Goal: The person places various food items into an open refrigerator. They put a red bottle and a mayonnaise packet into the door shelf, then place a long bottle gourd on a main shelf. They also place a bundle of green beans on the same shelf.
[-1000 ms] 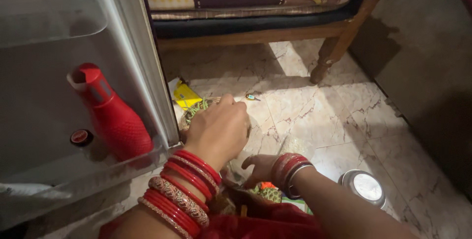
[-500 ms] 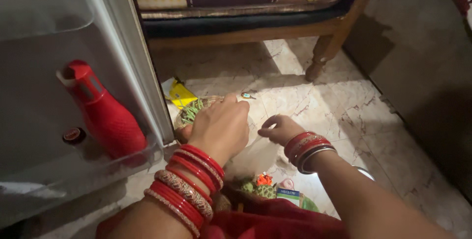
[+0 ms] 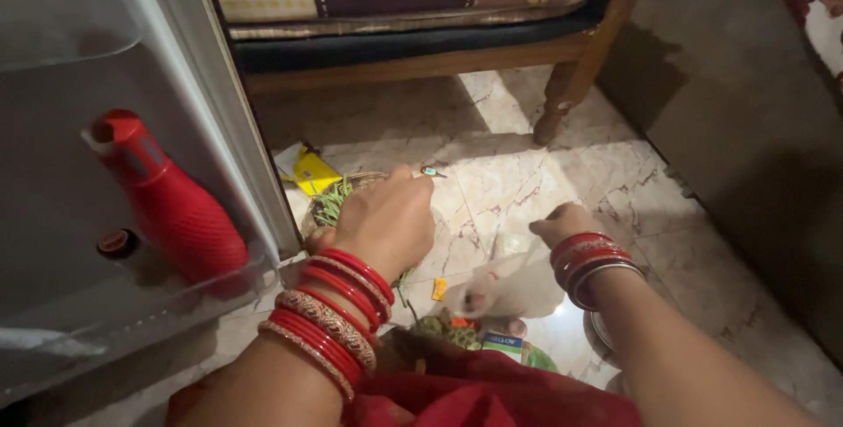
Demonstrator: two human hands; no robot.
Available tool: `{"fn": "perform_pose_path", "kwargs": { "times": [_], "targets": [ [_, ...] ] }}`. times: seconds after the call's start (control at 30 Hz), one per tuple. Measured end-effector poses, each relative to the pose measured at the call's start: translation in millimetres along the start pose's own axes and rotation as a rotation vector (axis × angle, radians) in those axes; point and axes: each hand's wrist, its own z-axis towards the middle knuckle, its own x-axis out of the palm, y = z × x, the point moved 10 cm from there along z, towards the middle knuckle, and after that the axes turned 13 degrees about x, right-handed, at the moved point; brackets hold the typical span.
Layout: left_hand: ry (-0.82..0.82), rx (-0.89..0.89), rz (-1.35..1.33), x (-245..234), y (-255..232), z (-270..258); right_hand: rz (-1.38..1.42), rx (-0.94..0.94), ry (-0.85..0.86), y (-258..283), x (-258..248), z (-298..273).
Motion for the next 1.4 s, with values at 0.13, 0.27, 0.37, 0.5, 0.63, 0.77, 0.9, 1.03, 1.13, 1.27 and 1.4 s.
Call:
{"fn": "perform_pose_path", "kwargs": {
  "times": [0.13,0.27,0.37,0.5,0.63,0.77,0.9,1.03,1.13,1.27,1.4],
  "targets": [
    [0.015,-0.003,0.011,3.8,3.3,-0.8,-0.081,0.07,-0.03,-20.0,-5.7,2.9],
    [0.007,0.02,-0.01,3.8,2.4,0.9,-0.072,0.095,0.026,-16.8,-0.7,-10.0],
    [0.005,0.027,0.002,4.5,1.1,3.0,-0.11,0.019,0.015,-0.7,-4.5,-28.3],
    [0.057,0.005,0.007,11.3,4.0,5.5,-0.257,0.029,-0.057,19.5,-11.9,-54.2],
    [0.029,-0.003,0.011,13.0,5.0,6.5,-0.318,-0.155,-0.148,52.7,-17.3,-80.3],
    [-0.033,-0.006,0.022,14.9,3.1,9.8,-0.336,-0.266,-0.175,73.6,-13.9,-99.7],
    [-0.123,-0.035,-0.018,11.0,15.5,8.4,-0.319,-0.417,-0.18,92.8,-7.3,-125.4],
    [-0.289,-0.066,-0.097,-1.2,34.1,-1.3,-0.265,-0.487,-0.168,104.3,-10.6,-142.0],
    [-0.354,0.009,-0.096,-10.0,34.0,-4.5,-0.267,-0.468,-0.143,104.1,-10.2,-148.4],
    [-0.181,-0.11,-0.083,3.5,47.1,-9.3,-0.257,-0.478,-0.126,103.6,-7.7,-157.4],
    [-0.267,-0.07,-0.176,-1.8,35.2,-11.2,-0.259,-0.469,-0.08,101.6,-8.0,-166.5]
  ]
}}
